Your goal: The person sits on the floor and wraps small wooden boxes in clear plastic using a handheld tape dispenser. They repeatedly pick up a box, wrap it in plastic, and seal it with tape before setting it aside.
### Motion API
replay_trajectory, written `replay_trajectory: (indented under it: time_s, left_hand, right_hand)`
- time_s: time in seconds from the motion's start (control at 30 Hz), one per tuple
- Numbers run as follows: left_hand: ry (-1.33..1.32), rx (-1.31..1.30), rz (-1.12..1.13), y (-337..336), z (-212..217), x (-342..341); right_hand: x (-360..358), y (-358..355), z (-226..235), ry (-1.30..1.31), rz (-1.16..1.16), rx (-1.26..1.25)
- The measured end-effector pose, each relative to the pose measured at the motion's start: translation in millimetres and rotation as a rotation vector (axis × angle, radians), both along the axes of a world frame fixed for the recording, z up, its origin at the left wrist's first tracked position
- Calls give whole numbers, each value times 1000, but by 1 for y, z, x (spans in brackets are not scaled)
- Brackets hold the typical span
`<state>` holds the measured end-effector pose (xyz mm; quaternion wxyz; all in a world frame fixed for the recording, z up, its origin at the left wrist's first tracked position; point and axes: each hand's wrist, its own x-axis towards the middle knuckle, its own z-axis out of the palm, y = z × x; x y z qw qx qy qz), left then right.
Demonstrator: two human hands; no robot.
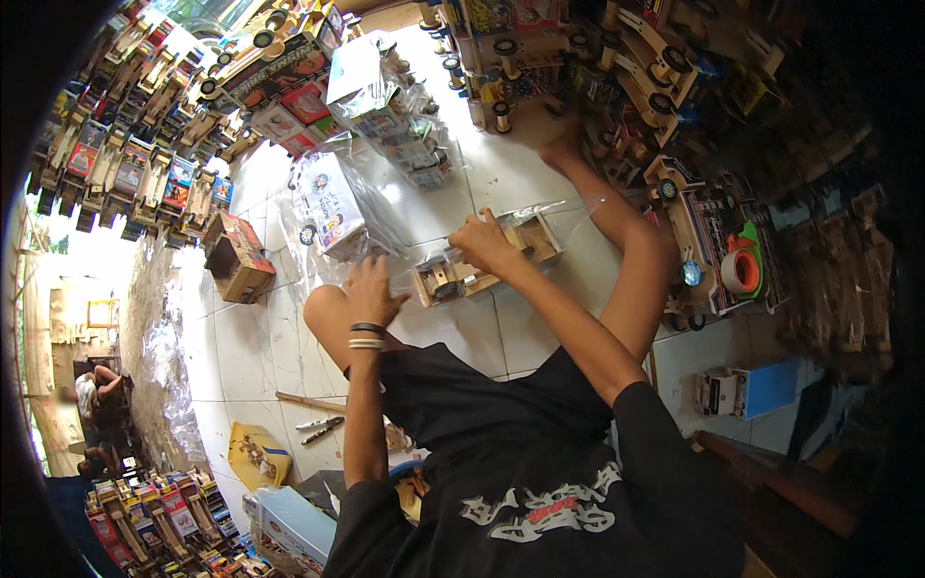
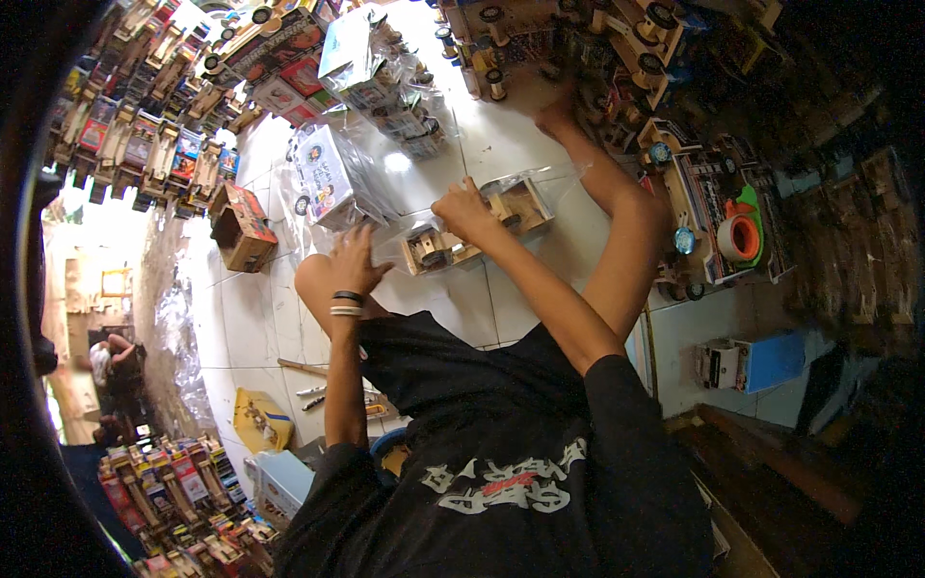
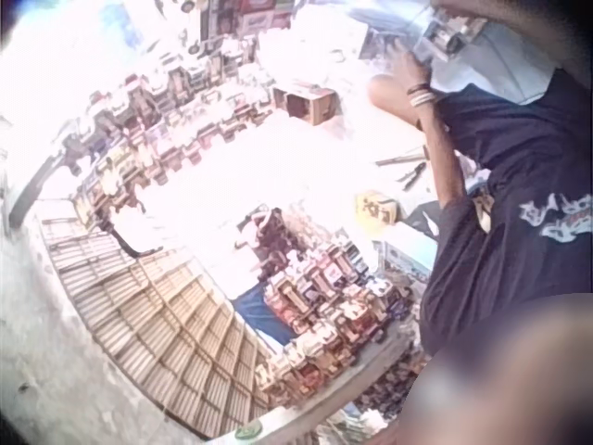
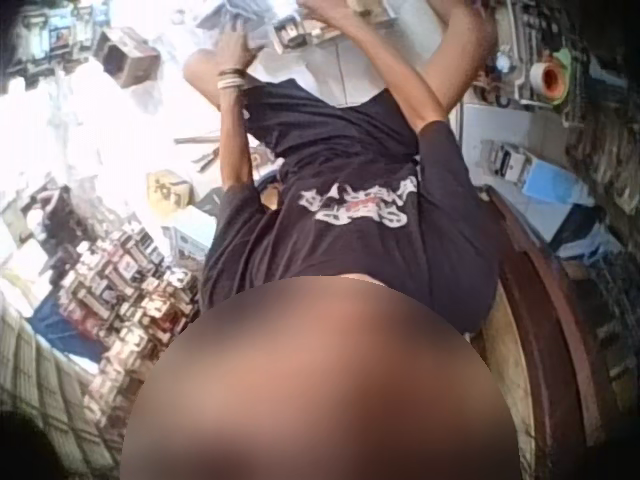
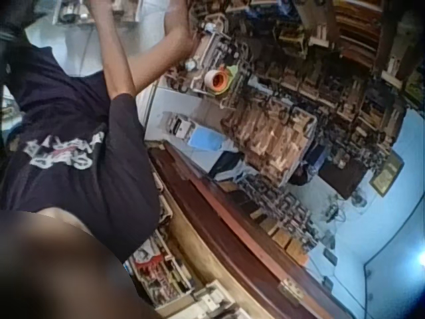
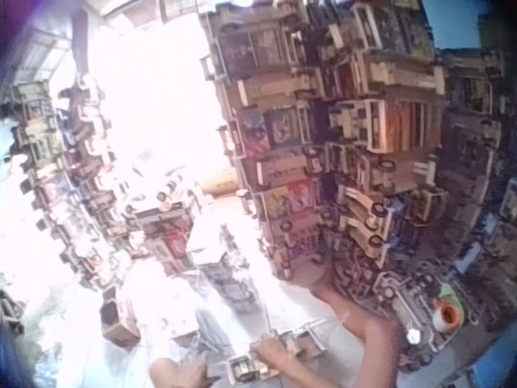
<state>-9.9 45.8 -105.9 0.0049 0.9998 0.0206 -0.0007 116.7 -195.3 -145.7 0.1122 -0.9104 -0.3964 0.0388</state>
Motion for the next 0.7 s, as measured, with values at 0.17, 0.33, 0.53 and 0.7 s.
replay_trajectory:
  time_s: [0.17,0.33,0.53,0.7]
  left_hand:
    - [-233,-231,-240,-80,-32,45]
    - [-312,-434,-229,-75,-52,59]
    - [-294,-493,-183,-74,-55,64]
    - [47,-670,-70,-63,-73,97]
  right_hand:
    - [0,2,-16,-79,-35,-29]
    - [45,-143,18,47,-303,54]
    - [96,-220,76,-289,-724,-262]
    - [29,-83,17,-314,-185,201]
